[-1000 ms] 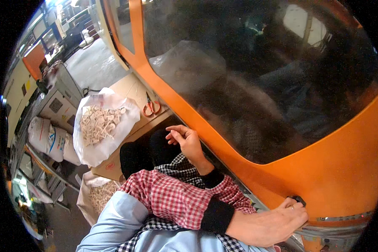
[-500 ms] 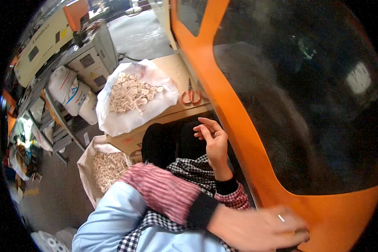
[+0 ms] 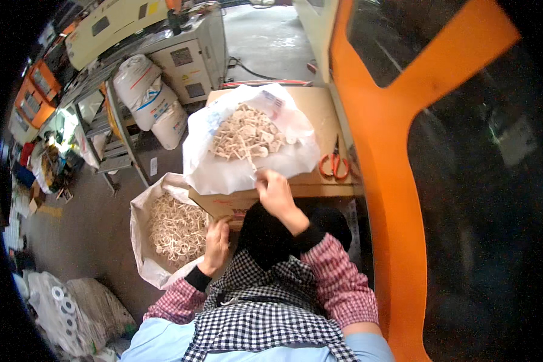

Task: The person sits on the floor and repeatedly picks up small white plastic components from a bag, separates them, and places them into a machine. They also handle a small container of metal parts and insert them into the machine. The person continues this cycle of picking, separating, and inserting parts throughout the video.

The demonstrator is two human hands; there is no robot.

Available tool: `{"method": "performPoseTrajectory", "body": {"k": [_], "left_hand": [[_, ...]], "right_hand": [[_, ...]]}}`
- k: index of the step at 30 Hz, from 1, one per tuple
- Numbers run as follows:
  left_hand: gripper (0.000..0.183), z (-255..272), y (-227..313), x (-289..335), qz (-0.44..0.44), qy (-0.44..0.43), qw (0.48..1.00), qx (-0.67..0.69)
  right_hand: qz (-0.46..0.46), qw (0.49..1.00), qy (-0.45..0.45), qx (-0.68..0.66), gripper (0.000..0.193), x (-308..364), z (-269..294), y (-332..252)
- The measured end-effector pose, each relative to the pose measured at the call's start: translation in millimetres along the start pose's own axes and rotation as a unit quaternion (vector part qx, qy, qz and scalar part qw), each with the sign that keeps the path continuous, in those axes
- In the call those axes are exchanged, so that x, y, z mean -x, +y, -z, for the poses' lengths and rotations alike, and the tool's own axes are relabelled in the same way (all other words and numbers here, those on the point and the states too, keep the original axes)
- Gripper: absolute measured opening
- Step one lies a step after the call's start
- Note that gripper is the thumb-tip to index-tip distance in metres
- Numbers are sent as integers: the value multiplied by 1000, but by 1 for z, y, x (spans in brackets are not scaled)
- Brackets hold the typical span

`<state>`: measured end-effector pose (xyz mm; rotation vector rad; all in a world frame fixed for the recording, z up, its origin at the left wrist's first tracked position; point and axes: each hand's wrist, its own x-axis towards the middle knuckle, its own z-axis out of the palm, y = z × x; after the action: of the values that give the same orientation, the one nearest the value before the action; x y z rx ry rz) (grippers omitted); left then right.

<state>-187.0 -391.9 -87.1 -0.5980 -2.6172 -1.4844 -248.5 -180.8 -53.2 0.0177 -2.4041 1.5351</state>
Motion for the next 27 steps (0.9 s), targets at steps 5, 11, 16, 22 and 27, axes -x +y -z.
{"method": "performPoseTrajectory", "body": {"k": [5, 11, 16, 22, 27], "left_hand": [[19, -3, -3, 15, 60, 26, 998, 12], [14, 4, 15, -2, 74, 14, 997, 32], [21, 11, 24, -42, 208, -16, 948, 239], [24, 12, 53, -77, 208, -129, 887, 391], [19, 19, 69, -48, 238, -38, 878, 414]], "right_hand": [[51, 967, 63, 243, 29, -111, -55, 61], [51, 971, 75, 223, 25, -137, -66, 82], [-46, 997, 32, -61, 20, -82, -12, 29], [-121, 937, -61, -323, 17, 0, 2, -30], [-12, 974, -68, -214, 26, 51, 19, -37]]}}
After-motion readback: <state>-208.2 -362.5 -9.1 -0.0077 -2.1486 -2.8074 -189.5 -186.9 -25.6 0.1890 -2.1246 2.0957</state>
